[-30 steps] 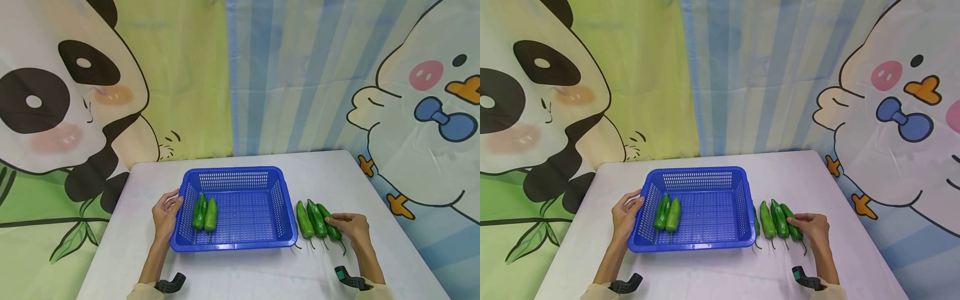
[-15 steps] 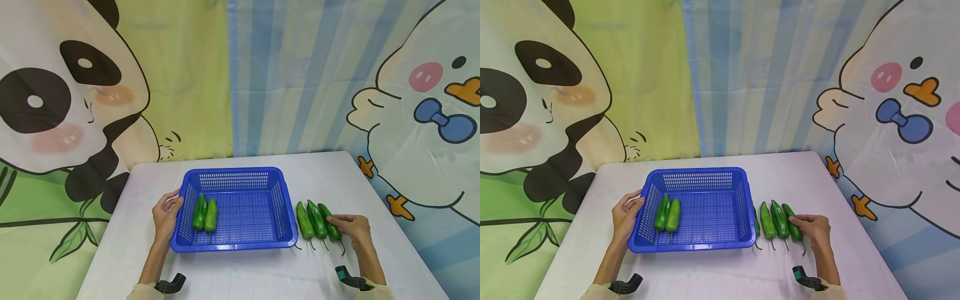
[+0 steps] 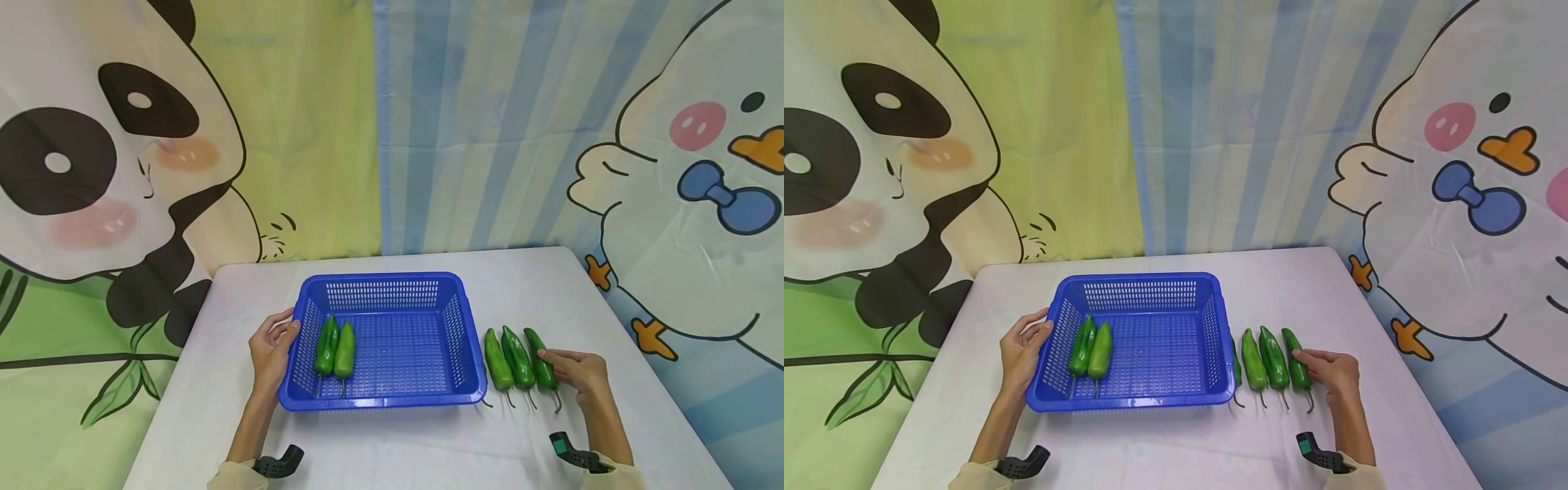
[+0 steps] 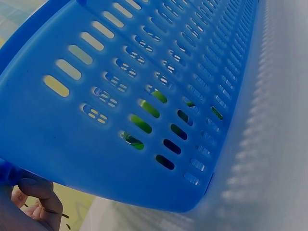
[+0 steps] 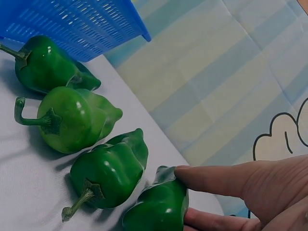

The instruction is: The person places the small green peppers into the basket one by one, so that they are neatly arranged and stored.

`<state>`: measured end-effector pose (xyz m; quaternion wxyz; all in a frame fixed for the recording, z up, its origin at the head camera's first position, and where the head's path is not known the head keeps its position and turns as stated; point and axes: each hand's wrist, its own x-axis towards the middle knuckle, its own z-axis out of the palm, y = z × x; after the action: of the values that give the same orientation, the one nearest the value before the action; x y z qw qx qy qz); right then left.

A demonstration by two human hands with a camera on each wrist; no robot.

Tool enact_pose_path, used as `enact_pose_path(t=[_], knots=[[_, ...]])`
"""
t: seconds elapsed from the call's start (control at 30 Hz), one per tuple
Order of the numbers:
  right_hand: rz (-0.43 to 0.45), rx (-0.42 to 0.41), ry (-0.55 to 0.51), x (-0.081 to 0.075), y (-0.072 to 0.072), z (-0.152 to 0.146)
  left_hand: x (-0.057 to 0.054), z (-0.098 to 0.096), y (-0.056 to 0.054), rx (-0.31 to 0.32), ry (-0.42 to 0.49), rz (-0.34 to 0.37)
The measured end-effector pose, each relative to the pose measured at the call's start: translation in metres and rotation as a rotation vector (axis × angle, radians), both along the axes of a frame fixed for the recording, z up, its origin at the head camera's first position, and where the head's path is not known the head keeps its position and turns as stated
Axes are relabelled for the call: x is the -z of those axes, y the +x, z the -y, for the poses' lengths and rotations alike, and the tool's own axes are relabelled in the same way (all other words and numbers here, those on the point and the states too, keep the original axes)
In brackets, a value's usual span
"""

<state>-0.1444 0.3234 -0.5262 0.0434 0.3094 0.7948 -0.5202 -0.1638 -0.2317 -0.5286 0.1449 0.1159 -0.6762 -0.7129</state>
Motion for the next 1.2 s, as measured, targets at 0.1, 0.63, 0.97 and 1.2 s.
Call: enact_pose_path(t=[0.1,0.63,0.97,1.2], knots=[[0.001,0.010,-0.008,-0.0002,-0.0020,-0.0003,-0.0002,0.0004,-0.0001,-0.003,-0.006,0.001],[-0.043,0.078,-0.237,-0.0025,0.0023,-0.0042,0.0020,-0.0016,-0.0022,-0.007,0.008,-0.013],[-0.032,0.068,-0.339,-0.0060,0.0019,-0.0076,0.0019,-0.0002,-0.0013,-0.014,0.010,-0.010],[-0.031,0.082,-0.361,-0.0062,0.0012,-0.0080,0.0009,-0.0003,-0.0001,-0.013,0.002,0.002]])
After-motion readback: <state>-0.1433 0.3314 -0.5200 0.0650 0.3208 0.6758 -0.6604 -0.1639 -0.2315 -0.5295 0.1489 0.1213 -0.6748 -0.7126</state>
